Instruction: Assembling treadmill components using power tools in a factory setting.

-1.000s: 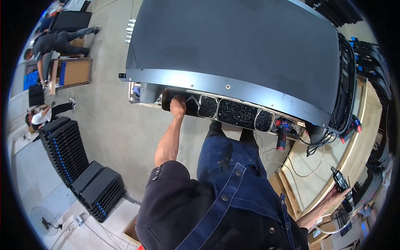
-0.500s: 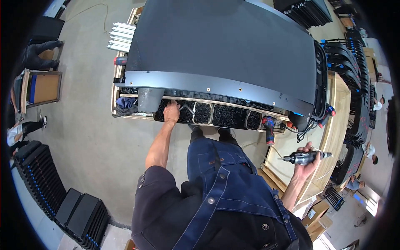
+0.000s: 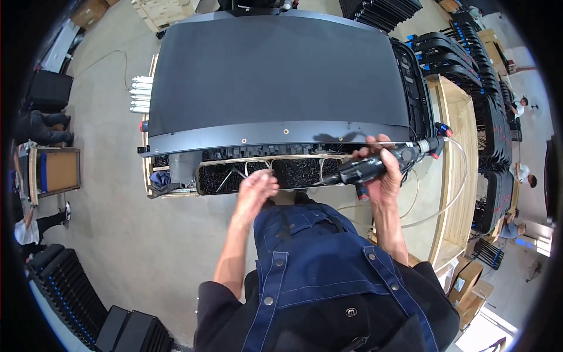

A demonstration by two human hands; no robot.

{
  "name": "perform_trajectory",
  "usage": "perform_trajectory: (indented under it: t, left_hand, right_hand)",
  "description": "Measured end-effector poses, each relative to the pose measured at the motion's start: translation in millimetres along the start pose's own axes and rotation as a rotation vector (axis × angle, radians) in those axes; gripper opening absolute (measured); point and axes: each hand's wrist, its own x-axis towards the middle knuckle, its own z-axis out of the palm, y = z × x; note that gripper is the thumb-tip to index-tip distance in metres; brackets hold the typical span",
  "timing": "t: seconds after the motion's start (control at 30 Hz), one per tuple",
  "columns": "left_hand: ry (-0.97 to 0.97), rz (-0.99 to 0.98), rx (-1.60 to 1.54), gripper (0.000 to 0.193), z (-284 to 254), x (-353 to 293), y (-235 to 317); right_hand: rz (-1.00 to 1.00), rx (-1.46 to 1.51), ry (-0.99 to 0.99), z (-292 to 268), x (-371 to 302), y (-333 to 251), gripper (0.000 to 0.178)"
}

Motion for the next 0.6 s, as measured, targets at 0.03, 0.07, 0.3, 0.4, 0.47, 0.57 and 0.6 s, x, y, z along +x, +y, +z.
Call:
perform_trajectory:
  t: [0.03,0.07,0.3,0.4,0.47,0.57,0.6]
  left_hand:
    - [-0.038,0.002,-0.106,0.033,32,-8,0]
    - [-0.065,-0.002,-0.175,0.032,54,-16,-2]
    - [-0.172,0.014,-0.39,0.025,135,-17,-33]
    - [-0.154,0.017,-0.389,0.023,155,-14,-39]
    - [-0.125,0.026,-0.381,0.023,163,-11,-43]
    - [-0.114,0.037,-0.373,0.024,169,-6,-50]
    - [-0.098,0.035,-0.374,0.025,171,-4,-50]
  right_hand:
    - [0.018,0.029,-0.024,8,5,-1,0.039]
    - [0.028,0.063,-0.072,10,10,-1,0.04]
    - [0.047,0.159,-0.114,-13,28,-25,0.041]
    - [0.065,0.215,-0.094,-32,36,-34,0.04]
    - [0.079,0.248,-0.049,-42,41,-39,0.04]
    - [0.094,0.265,-0.027,-50,46,-43,0.039]
    - [0.094,0.269,-0.028,-52,48,-45,0.039]
